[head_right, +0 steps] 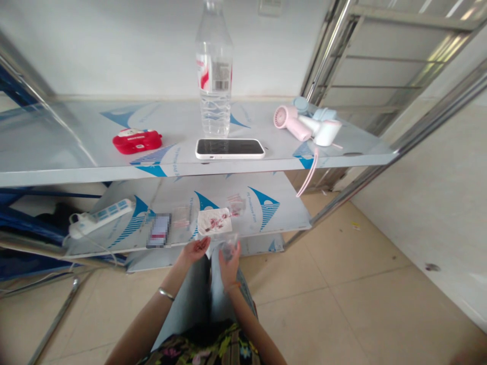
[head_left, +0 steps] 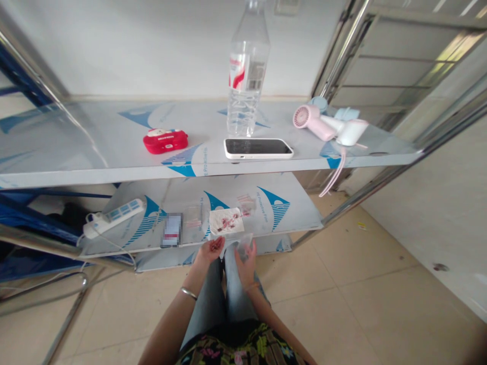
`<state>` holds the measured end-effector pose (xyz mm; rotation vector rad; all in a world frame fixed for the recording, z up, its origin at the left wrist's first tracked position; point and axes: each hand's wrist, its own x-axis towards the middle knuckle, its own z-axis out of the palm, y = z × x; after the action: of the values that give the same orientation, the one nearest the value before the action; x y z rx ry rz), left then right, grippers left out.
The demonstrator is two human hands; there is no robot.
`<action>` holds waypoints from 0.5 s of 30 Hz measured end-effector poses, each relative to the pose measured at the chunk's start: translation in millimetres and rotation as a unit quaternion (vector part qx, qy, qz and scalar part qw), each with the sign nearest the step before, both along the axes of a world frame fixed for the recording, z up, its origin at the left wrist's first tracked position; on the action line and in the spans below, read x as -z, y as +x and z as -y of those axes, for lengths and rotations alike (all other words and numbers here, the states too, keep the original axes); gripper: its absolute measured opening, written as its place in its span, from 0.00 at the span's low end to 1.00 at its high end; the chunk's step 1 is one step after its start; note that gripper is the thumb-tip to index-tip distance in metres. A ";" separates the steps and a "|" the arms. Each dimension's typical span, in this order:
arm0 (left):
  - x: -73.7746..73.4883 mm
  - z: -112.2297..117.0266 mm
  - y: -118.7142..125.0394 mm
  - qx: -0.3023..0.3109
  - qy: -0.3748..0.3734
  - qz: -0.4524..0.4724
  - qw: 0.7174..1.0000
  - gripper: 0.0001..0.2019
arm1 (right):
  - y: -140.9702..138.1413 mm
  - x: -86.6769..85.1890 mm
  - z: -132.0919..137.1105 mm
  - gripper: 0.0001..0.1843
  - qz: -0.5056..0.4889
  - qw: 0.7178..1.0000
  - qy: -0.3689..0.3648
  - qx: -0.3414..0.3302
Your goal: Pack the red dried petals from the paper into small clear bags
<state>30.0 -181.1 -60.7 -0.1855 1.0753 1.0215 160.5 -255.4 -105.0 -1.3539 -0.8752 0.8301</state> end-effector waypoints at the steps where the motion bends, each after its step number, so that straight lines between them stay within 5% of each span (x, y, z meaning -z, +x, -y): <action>1: 2.8 -5.2 -1.0 -0.005 -0.006 -0.005 1.000 0.14 | 2.8 10.9 3.4 0.41 -0.005 1.000 -0.010 0.009; 6: 13.2 -34.3 -2.7 -0.026 -0.024 -0.024 0.999 0.15 | 6.5 45.7 8.3 0.40 0.016 0.999 -0.025 0.041; 15: 17.4 -76.3 -11.9 -0.013 -0.029 -0.085 0.996 0.15 | 7.6 66.7 0.5 0.42 0.129 0.990 -0.048 0.024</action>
<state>18.1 -104.9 -78.2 -0.1617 1.2614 1.0433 168.1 -256.0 -171.7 -1.5848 -1.0082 0.6770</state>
